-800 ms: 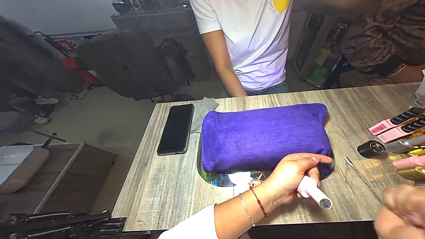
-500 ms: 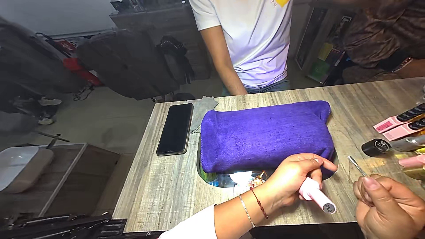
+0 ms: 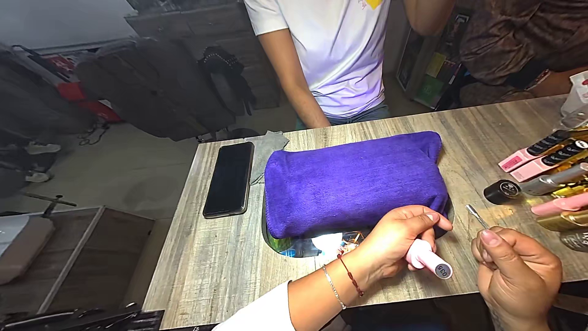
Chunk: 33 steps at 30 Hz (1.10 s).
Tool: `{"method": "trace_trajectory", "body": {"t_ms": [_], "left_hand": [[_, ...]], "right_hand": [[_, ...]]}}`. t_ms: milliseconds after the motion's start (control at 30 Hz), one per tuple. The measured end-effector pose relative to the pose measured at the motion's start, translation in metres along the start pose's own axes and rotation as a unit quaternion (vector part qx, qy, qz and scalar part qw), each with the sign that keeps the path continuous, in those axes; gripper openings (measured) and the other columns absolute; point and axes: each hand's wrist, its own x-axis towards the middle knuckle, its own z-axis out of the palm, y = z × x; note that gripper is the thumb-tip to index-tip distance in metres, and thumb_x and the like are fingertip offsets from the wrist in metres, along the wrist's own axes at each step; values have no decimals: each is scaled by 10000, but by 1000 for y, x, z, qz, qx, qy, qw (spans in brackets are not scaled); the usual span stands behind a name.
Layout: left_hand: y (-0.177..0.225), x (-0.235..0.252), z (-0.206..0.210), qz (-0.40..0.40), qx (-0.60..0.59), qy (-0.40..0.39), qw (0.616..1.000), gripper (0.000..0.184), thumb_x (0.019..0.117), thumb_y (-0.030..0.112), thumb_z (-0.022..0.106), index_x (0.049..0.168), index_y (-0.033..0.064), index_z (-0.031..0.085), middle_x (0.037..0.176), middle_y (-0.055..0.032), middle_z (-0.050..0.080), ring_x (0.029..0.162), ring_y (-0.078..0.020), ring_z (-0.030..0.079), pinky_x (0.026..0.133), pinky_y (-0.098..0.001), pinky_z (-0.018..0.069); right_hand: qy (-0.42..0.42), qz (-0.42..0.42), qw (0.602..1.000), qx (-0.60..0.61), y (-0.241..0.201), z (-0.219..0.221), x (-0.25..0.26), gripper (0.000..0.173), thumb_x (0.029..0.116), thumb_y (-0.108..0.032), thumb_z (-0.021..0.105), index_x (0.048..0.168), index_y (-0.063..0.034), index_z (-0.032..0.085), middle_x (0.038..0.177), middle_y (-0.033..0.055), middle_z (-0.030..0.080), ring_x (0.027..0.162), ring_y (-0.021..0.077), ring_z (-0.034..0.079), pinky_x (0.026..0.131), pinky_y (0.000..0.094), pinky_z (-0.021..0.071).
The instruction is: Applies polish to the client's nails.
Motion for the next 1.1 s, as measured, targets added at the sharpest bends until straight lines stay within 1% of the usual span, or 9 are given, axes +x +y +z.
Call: {"method": "trace_trajectory", "body": {"t_ms": [367,533,733,933,1100], "left_hand": [[1,1,0,-9,-9,2,1000,283,1108,147,381,991,40,615,530,24,476,415,-19,476,415,-138,423],[4,0,-1,8,-18,13,1000,297,1111,162,370,989,44,613,531,18,477,416,-21,476,409,-138,413],[5,-1,-2,12,-16,11,1000,307,1108,159,360,967,55,612,529,26,470,415,-16,466,408,-136,400],[3,-1,-1,8,-19,12,1000,306,1111,166,361,990,46,615,530,22,470,412,-20,464,408,-137,404],[6,-1,-3,26,-11,12,1000,303,1103,155,373,965,49,622,523,26,454,411,-17,454,405,-136,393]], "right_hand": [[-18,5,1000,-14,1,0,1,224,944,-190,688,726,-242,696,619,-153,557,538,-58,506,523,86,419],[-23,4,1000,-20,2,0,1,243,951,-206,686,711,-242,679,612,-154,533,536,-61,491,519,83,409],[-20,6,999,-26,2,0,0,237,943,-205,693,710,-244,679,621,-155,543,545,-60,502,526,83,418],[-23,7,999,-29,1,0,0,237,949,-213,689,715,-248,678,618,-157,539,538,-60,496,523,83,412],[-23,9,999,-31,1,-1,0,244,948,-210,692,708,-247,669,612,-156,530,532,-58,486,517,86,405]]}}
